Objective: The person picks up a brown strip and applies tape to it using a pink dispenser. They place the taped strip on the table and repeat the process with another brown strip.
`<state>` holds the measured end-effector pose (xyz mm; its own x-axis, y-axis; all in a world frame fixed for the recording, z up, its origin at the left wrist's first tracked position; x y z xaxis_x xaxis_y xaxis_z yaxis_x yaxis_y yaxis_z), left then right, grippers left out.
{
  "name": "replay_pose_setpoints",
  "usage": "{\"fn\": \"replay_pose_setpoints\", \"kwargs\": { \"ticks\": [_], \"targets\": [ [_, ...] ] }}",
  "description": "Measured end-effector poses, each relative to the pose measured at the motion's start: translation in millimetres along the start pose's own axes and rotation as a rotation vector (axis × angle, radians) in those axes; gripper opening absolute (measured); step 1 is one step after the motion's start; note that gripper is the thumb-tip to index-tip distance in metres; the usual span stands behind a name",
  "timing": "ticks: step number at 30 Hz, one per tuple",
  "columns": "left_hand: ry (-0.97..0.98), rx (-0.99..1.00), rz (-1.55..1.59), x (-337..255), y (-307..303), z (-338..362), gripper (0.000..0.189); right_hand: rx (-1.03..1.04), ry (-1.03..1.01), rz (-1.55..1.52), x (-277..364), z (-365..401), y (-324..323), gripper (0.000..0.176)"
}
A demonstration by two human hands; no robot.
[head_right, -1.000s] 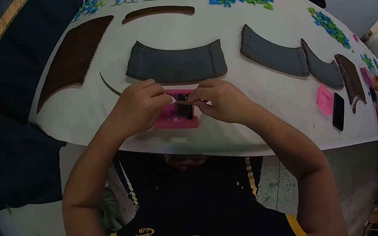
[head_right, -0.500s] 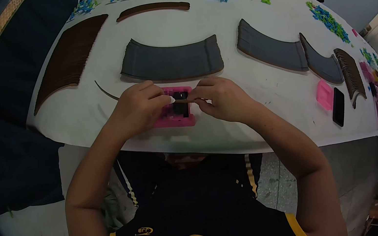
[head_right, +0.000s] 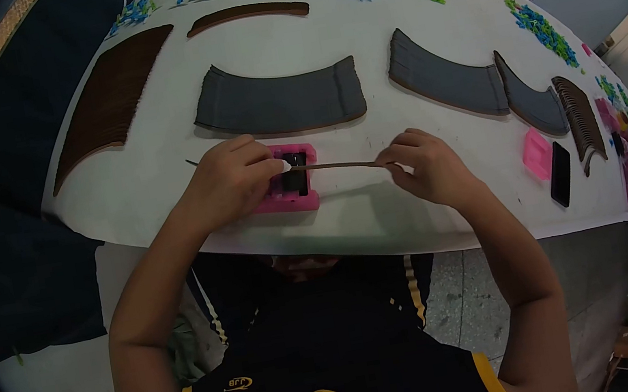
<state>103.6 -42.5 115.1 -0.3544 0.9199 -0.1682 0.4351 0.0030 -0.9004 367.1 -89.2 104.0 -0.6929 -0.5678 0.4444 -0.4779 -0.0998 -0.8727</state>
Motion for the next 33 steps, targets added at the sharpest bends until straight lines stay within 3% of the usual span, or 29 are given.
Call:
{"fn": "replay_pose_setpoints", "kwargs": {
  "ticks": [5,18,31,33],
  "targets": [
    [0.014,-0.011,0.015,0,-1,-3,0.014,-0.019,0.181,0.073,-33,52,-29,0.018],
    [-0.003,0.086,0.042,1,-1,-8,0.025,-0.082,0.198,0.177,-40,76,-39,0.018],
    [0.014,0.111,0.052,1,-2,-13,0.023,-0.094,0.201,0.208,-37,77,-39,0.019],
    [0.008,0.111,0.027,1,-1,-14,0.015,-0.094,0.2,0.207,-37,78,-40,0.019]
  ]
}}
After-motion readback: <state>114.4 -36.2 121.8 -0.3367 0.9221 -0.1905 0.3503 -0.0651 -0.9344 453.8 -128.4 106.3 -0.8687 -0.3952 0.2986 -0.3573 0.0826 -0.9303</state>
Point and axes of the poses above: each hand's wrist, its own z-axis away from the middle knuckle, its own y-axis out of the palm, x = y × z, the point moved 7 cm from there along -z, towards the middle knuckle, and after that the axes turned 9 degrees about x, right-handed, at the moved point
